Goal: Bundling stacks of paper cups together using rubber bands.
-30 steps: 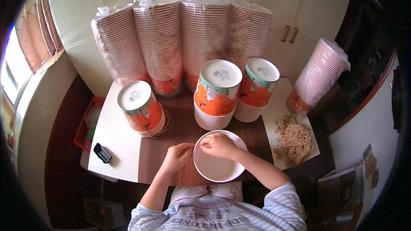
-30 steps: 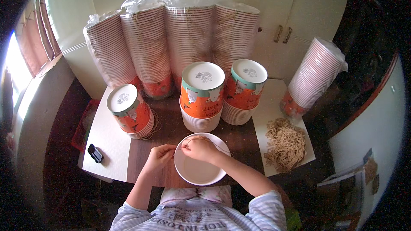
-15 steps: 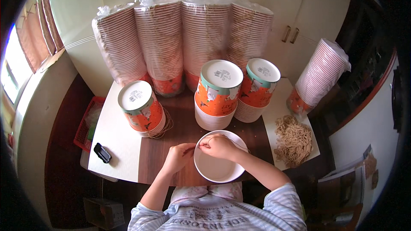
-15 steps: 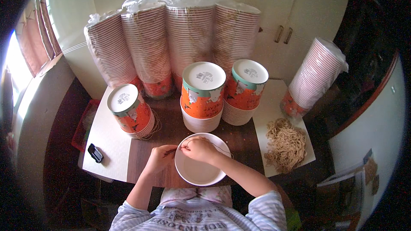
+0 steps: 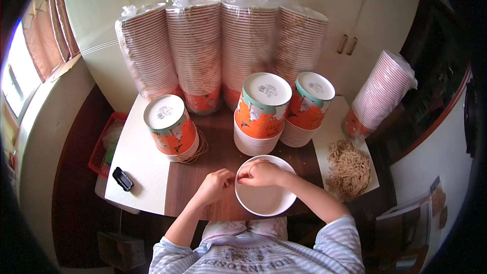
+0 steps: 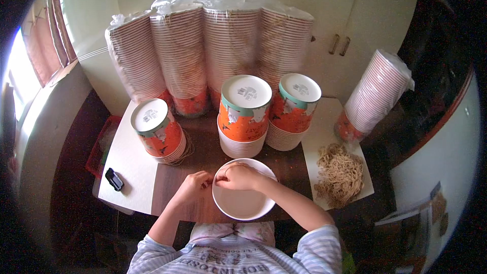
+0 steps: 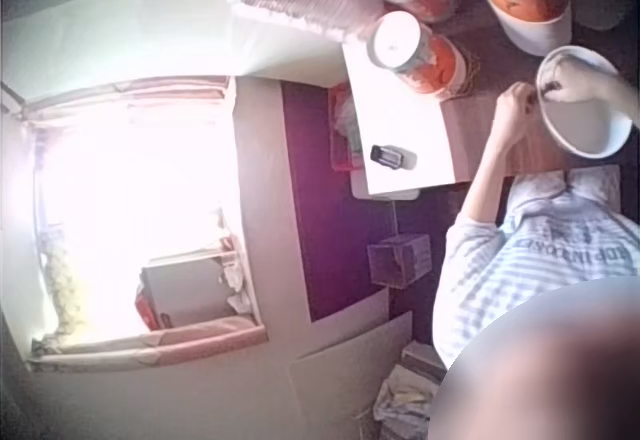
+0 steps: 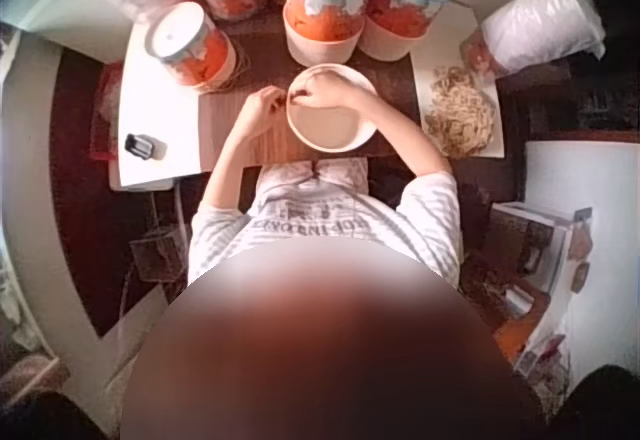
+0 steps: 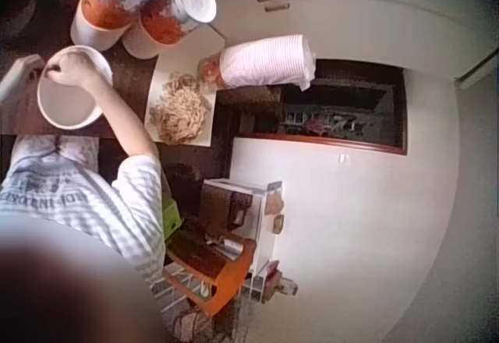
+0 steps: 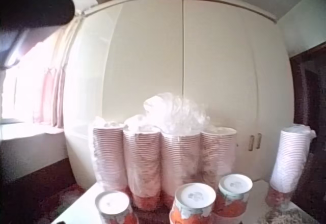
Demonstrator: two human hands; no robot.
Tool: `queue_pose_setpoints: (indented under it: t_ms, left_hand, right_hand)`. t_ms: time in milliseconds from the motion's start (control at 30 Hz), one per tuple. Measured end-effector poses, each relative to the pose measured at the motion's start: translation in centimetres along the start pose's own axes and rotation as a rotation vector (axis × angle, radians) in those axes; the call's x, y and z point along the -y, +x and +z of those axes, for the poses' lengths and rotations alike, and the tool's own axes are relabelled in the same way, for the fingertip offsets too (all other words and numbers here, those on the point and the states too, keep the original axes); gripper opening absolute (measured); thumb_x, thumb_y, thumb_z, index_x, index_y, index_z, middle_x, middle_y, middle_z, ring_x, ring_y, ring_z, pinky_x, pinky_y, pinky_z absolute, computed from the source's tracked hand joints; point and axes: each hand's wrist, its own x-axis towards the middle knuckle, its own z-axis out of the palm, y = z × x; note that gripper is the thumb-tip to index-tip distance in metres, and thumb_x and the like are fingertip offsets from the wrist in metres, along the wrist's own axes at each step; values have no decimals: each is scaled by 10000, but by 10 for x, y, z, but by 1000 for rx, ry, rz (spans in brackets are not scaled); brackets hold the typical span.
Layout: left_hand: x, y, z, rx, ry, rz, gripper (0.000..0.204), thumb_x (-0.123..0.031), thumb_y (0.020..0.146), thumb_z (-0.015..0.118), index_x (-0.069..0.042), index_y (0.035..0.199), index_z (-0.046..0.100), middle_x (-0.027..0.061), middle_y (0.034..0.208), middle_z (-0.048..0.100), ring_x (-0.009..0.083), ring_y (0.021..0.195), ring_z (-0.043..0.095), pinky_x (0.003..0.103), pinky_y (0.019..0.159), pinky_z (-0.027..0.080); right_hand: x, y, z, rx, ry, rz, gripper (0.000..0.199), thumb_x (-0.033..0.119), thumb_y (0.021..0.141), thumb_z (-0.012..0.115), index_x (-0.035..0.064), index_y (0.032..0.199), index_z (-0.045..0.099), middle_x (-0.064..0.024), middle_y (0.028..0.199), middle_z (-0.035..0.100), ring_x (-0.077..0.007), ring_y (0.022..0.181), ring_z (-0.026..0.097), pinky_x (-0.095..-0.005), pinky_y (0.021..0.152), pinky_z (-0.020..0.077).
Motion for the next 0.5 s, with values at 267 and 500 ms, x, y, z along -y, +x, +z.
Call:
queue_pose_setpoints:
  t_ms: [267, 500]
  left_hand:
    - [1, -27, -13, 140, -588, 63, 71, -32, 681, 543, -6, 747, 547, 81, 965, 514, 212, 971, 485, 313, 826, 402]
    - [-25, -27, -28, 122, -1256, 80, 91, -102, 765, 566, -43, 710, 522, 98, 832, 566, 237, 918, 491, 387, 837, 358]
  right_hand:
    - [9, -24, -22, 41, 202, 36, 304, 177, 759, 576, 71, 1043, 566, -103, 1043, 555, -258, 942, 554, -364, 832, 434]
    - [20, -51, 1, -70, -52, 133, 622, 170, 778, 566, 104, 1329, 285, -150, 1293, 356, -310, 1218, 334, -385, 1011, 278]
